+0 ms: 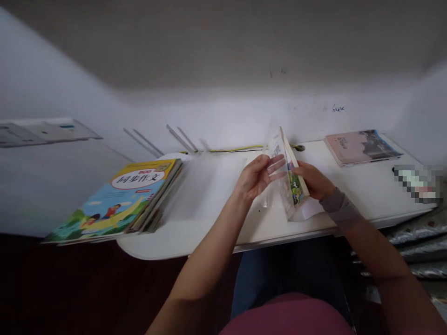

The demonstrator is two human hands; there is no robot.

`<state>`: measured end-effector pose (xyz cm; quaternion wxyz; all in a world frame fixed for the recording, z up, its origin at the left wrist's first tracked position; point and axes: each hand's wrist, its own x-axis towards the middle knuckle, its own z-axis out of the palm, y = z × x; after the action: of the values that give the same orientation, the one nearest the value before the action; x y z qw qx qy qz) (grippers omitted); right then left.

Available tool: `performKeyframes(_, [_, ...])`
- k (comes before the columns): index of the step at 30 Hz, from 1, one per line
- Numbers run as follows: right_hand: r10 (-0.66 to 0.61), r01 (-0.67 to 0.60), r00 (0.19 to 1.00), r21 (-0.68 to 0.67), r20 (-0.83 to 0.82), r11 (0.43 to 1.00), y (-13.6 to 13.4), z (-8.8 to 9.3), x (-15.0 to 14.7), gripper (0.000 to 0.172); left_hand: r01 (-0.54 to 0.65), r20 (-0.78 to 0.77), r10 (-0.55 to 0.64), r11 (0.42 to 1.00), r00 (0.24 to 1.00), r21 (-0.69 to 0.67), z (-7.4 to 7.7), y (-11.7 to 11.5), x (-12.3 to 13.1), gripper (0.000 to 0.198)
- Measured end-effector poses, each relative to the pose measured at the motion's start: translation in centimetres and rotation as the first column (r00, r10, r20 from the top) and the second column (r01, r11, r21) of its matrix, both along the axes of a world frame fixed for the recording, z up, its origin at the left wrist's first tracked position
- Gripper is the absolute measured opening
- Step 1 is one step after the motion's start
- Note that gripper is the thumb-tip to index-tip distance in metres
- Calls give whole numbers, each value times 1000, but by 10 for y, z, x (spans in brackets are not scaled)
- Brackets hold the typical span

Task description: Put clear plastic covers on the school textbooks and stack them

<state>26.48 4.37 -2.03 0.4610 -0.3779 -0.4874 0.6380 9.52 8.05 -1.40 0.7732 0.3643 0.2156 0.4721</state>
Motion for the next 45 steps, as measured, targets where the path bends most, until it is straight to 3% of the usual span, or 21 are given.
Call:
performKeyframes(2, [-29,30,999,-55,17,998,-2,0,20,33,-20,-30,21,1000,999,19,-2,-1,-6,18])
performKeyframes(5, [-137,143,987,-74,81,987,-6,-8,56,32,-171,-177,183,982,967,79,-13,0,-46,22])
performKeyframes(8, [-278,287,951,-56,136,956,-8,-22,95,33,-326,-487,374,927,789,183,-37,3,-103,25])
performKeyframes(12, [-435,451,883,-57,177,891,-10,-55,134,28,-355,-783,436,888,442,294,-71,6,-159,23])
performKeyframes(14, [-424,451,886,-135,188,882,-13,-75,142,26,-249,-908,373,913,189,323,-82,5,-167,17])
performKeyframes(15, [-410,441,893,-178,186,880,-15,-84,142,24,-183,-939,345,924,15,336,-84,3,-167,15])
performKeyframes(17, [-391,423,904,-233,172,876,-18,-100,141,23,-44,-864,370,912,-341,408,-83,-2,-155,21])
performKeyframes(18, [-386,417,907,-243,167,876,-19,-105,140,23,27,-768,433,878,-471,478,-81,-5,-145,30])
performKeyframes(19, [-382,414,909,-241,168,878,-19,-109,140,23,102,-660,518,822,-544,560,-79,-8,-132,39])
performKeyframes(20, [-381,416,907,-231,180,880,-18,-112,140,24,184,-562,612,751,-557,634,-77,-11,-116,46])
performKeyframes(21, [-381,421,902,-213,206,882,-17,-115,141,26,263,-495,699,680,-516,685,-77,-13,-98,50])
performKeyframes(23, [-397,452,867,-139,303,881,-14,-120,145,31,419,-501,806,592,-315,689,-83,-15,-58,50])
performKeyframes(24, [-431,484,826,-67,363,872,-12,-123,148,34,495,-565,801,580,-199,647,-89,-15,-38,51])
performKeyframes(25, [-479,517,769,30,424,856,-11,-126,152,37,542,-634,762,591,-133,597,-96,-16,-19,53])
performKeyframes(26, [-534,539,697,141,479,830,-11,-130,156,41,562,-691,712,623,-119,545,-105,-16,-3,56])
performKeyframes(28, [-631,528,535,361,561,769,-11,-139,163,48,570,-732,661,669,-161,478,-121,-18,20,68])
performKeyframes(31, [-656,428,409,502,634,752,-15,-148,168,53,603,-689,695,644,-204,471,-135,-22,32,79])
performKeyframes(36, [-585,302,367,503,723,810,-18,-149,162,56,645,-684,693,634,-230,426,-133,-25,26,82])
performKeyframes(39, [-579,292,368,501,727,815,-18,-145,158,57,656,-672,703,624,-233,424,-132,-24,25,81])
performKeyframes(45, [-531,290,487,445,694,847,-26,-121,155,62,622,-696,700,619,-161,479,-137,-23,25,80])
